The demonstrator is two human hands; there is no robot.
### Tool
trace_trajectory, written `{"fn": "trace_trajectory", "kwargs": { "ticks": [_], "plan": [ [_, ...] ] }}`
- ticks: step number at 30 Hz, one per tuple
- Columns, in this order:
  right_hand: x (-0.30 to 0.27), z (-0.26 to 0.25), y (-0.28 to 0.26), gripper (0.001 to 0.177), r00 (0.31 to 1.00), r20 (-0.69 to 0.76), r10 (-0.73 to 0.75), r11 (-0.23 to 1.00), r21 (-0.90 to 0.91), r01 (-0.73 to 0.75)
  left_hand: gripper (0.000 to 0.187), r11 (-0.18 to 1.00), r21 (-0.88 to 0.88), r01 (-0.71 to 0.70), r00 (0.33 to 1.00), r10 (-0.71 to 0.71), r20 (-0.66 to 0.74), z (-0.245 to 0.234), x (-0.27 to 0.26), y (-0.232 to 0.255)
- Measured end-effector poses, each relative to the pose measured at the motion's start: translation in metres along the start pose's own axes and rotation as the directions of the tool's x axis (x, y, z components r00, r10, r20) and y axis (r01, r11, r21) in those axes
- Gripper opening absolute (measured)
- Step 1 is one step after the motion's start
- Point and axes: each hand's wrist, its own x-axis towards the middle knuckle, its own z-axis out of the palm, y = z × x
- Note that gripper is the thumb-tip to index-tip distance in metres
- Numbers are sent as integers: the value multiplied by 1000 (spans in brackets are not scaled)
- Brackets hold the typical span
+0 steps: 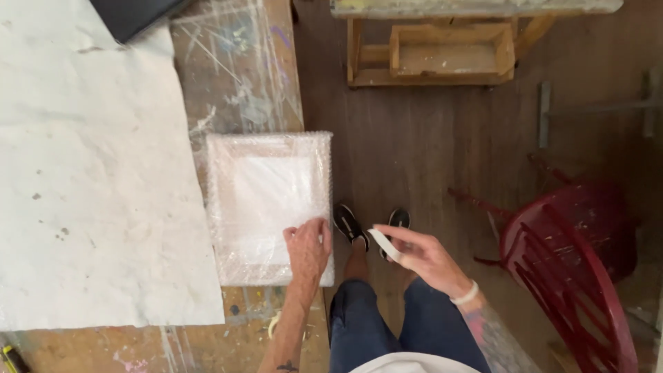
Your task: Wrapping a framed picture in bubble wrap and securing it with tape
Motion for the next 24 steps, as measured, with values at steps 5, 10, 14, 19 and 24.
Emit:
{"fn": "trace_trajectory", "kwargs": {
  "ticks": [5, 10, 14, 19, 24],
  "plan": [
    [55, -17, 24, 69, 988, 149, 34, 983, -183, -7, 25, 995, -69, 77, 997, -77, 6, -8, 3, 9],
    [98, -13, 27, 66, 979, 203, -20, 983, -175, 56, 31, 983, -182, 39, 988, -65, -142, 7, -6, 3],
    [116, -5, 63, 53, 974, 225, 14, 999, -37, -5, 30, 982, -187, 11, 971, -55, -231, 24, -14, -8],
    [124, 11, 85, 34, 964, 264, 39, 999, 2, -42, 33, 985, -171, -18, 950, -37, -310, 29, -17, -6],
    [133, 16, 100, 32, 964, 265, 30, 1000, -13, -28, 38, 986, -159, -53, 936, -6, -353, 28, -18, -5]
  ]
}}
